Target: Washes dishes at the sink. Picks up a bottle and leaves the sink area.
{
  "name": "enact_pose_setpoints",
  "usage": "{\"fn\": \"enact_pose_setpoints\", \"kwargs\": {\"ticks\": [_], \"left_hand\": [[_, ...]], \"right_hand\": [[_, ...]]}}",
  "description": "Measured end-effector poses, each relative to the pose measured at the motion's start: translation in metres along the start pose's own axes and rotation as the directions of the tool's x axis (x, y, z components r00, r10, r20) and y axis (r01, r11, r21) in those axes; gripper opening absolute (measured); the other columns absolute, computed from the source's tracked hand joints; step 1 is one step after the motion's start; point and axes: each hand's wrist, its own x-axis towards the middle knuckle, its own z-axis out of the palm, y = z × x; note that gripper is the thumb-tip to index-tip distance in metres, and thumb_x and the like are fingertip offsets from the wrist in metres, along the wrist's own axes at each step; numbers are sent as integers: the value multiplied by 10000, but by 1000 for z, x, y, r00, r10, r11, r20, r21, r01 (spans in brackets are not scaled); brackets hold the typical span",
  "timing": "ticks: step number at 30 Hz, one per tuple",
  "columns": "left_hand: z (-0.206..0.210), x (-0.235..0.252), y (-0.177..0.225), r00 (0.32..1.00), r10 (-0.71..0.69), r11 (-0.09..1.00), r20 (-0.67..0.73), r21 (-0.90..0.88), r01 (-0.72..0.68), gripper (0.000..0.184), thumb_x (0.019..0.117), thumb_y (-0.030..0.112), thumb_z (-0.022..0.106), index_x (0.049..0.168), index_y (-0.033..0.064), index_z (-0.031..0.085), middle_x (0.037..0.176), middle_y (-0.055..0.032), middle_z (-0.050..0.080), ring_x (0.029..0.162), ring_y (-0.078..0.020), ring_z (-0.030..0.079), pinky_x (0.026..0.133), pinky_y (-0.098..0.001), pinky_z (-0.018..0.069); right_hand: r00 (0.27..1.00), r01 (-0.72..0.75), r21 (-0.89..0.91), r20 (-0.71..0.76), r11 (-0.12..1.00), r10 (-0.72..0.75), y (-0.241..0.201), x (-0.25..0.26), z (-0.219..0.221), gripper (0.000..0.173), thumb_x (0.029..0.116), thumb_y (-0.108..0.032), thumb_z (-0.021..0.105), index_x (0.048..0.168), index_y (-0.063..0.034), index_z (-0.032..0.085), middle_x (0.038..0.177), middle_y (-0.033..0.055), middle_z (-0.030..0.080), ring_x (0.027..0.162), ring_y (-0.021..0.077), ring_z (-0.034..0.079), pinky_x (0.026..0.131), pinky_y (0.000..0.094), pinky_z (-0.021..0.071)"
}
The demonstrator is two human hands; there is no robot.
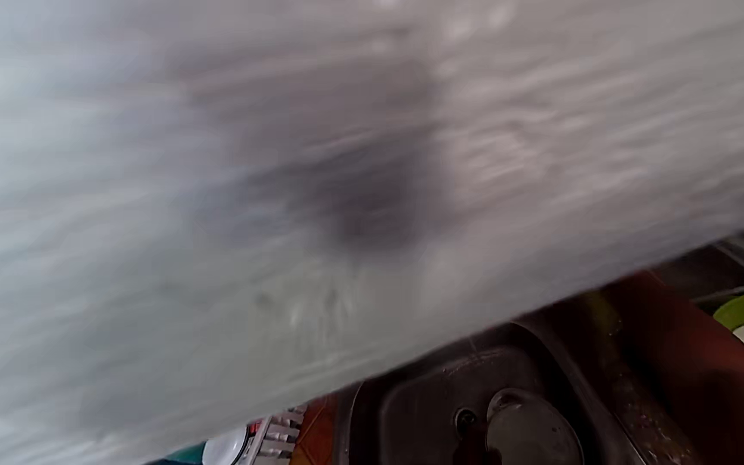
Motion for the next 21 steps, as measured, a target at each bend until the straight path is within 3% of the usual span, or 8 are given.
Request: {"fn": "enact_pose_setpoints", "kwargs": {"ticks": [3, 7, 10, 12, 13, 16, 18, 21], "left_hand": [[-1, 1, -2, 1000, -2, 999, -9, -35, 1, 528, 1008, 149, 621, 1463, -49, 441, 1258, -302, 635, 1078, -390, 688, 960, -533, 555], [0, 5, -3, 1000, -6, 997, -14, -81, 5, 505, 1009, 126, 616, 1443, -70, 446, 1230, -298, 640, 1000, -362, 709, 896, -503, 583], [-5, 2, 0, 999, 18, 999, -32, -37, -19, 452, 1007, 119, 610, 1402, -75, 507, 1225, -293, 650, 1032, -368, 705, 931, -511, 573], [-11, -2, 7, 997, 48, 999, -53, 8, -48, 420, 1013, 122, 595, 1382, -70, 538, 1213, -285, 661, 1064, -372, 694, 959, -519, 557], [-14, -4, 11, 995, 77, 997, -71, 33, -74, 407, 1009, 114, 592, 1372, -65, 552, 1188, -277, 673, 1057, -368, 696, 959, -521, 555], [-23, -9, 22, 973, 192, 979, -128, 87, -182, 403, 984, 92, 612, 1359, -51, 576, 1129, -242, 697, 1015, -329, 700, 951, -492, 552], [-30, -5, 30, 956, 251, 962, -149, 150, -230, 406, 988, 112, 609, 1364, -38, 587, 1133, -228, 703, 1017, -316, 705, 956, -485, 555], [-40, -1, 43, 944, 302, 931, -131, 253, -262, 381, 990, 112, 589, 1351, -8, 616, 1174, -209, 704, 1072, -303, 697, 995, -476, 538]], "right_hand": [[963, 119, -205, 261, 972, -63, 0, 4, 4, 534, 941, -293, 735, 1340, 42, 617, 1378, 335, 566, 1334, 494, 500, 1107, 665, 344], [971, 8, -321, 230, 947, 70, 7, 6, 18, 570, 872, -349, 761, 1215, 92, 647, 1360, 355, 562, 1323, 522, 501, 1059, 734, 352], [995, -78, -250, 40, 965, 91, 7, 0, 29, 530, 893, -263, 721, 1292, 70, 619, 1441, 362, 491, 1390, 539, 421, 1092, 711, 344], [965, 20, -203, -253, 979, -73, 7, -15, 40, 461, 915, -205, 678, 1288, 64, 647, 1430, 385, 498, 1378, 588, 417, 1083, 708, 381], [946, 86, -186, -293, 979, -139, -4, -33, 38, 456, 950, -205, 650, 1323, 57, 628, 1462, 368, 478, 1406, 563, 394, 1131, 659, 360], [939, 291, 27, -202, 956, -280, -35, -94, 52, 397, 974, -154, 653, 1315, 48, 635, 1415, 312, 547, 1347, 485, 491, 1128, 594, 401], [942, 327, 272, -12, 905, -337, -50, -121, 75, 311, 992, -136, 628, 1264, 9, 666, 1265, 216, 662, 1169, 327, 648, 1036, 479, 514], [859, 277, 526, 240, 804, -453, -70, -150, 109, 265, 1020, -115, 575, 1219, 23, 681, 1155, 177, 707, 1041, 240, 692, 969, 412, 548]]}}
